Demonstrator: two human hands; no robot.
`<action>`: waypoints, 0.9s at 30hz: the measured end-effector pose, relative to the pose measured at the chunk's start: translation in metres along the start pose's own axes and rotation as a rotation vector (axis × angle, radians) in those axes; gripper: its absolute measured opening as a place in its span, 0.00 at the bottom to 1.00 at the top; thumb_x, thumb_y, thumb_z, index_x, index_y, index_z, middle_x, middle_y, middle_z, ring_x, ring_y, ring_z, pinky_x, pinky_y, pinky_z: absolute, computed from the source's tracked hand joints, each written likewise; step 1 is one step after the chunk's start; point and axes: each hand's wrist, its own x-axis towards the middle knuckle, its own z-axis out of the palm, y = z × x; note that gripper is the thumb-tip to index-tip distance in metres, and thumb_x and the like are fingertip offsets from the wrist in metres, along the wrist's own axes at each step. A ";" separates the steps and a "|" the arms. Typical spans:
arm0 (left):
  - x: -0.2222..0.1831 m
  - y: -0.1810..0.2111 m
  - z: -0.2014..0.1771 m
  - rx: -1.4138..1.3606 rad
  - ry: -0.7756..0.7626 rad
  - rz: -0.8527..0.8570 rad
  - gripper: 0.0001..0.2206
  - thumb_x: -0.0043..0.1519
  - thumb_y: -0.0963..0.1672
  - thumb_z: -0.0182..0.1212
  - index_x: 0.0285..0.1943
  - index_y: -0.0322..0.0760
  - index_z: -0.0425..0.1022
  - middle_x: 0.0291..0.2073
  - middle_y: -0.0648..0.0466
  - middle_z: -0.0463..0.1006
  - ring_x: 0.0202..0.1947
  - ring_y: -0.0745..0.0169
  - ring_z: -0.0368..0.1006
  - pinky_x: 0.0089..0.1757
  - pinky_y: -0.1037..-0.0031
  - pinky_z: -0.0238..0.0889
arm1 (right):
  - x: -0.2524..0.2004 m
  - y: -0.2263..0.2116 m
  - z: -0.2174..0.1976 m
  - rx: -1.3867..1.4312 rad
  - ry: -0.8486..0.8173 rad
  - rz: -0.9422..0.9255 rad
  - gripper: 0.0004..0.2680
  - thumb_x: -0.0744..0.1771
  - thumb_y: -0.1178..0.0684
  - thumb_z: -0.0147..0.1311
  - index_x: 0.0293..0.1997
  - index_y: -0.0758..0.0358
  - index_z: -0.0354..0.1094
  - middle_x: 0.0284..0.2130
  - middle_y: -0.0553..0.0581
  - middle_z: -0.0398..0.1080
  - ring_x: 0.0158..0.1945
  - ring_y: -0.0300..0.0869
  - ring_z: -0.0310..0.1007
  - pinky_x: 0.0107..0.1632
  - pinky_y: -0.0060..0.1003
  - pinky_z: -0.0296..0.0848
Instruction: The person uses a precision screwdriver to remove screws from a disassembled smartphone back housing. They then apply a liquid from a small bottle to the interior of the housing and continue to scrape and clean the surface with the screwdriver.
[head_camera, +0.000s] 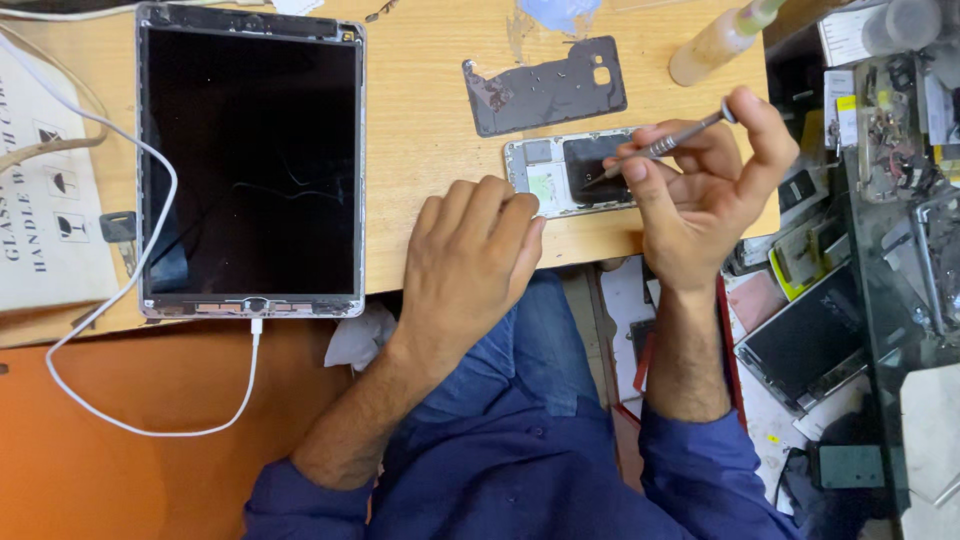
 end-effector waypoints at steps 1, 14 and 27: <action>0.004 0.004 0.001 0.005 -0.019 0.023 0.07 0.63 0.44 0.66 0.45 0.39 0.75 0.38 0.54 0.71 0.42 0.57 0.69 0.42 0.64 0.61 | 0.004 0.001 0.000 0.032 -0.001 0.039 0.27 0.75 0.69 0.60 0.75 0.51 0.40 0.47 0.64 0.68 0.47 0.47 0.75 0.54 0.42 0.82; 0.068 0.019 0.015 0.299 -0.407 0.374 0.04 0.56 0.42 0.62 0.29 0.38 0.79 0.24 0.50 0.81 0.27 0.52 0.80 0.29 0.63 0.72 | 0.011 -0.005 0.003 0.364 0.286 0.173 0.30 0.73 0.68 0.61 0.77 0.54 0.36 0.43 0.61 0.67 0.43 0.43 0.74 0.49 0.37 0.81; 0.098 0.016 0.004 0.378 -0.654 0.659 0.04 0.57 0.41 0.60 0.34 0.36 0.80 0.29 0.50 0.82 0.29 0.51 0.82 0.31 0.62 0.75 | 0.011 -0.007 -0.001 0.352 0.310 0.184 0.30 0.72 0.67 0.59 0.78 0.57 0.36 0.48 0.61 0.68 0.47 0.40 0.72 0.55 0.33 0.81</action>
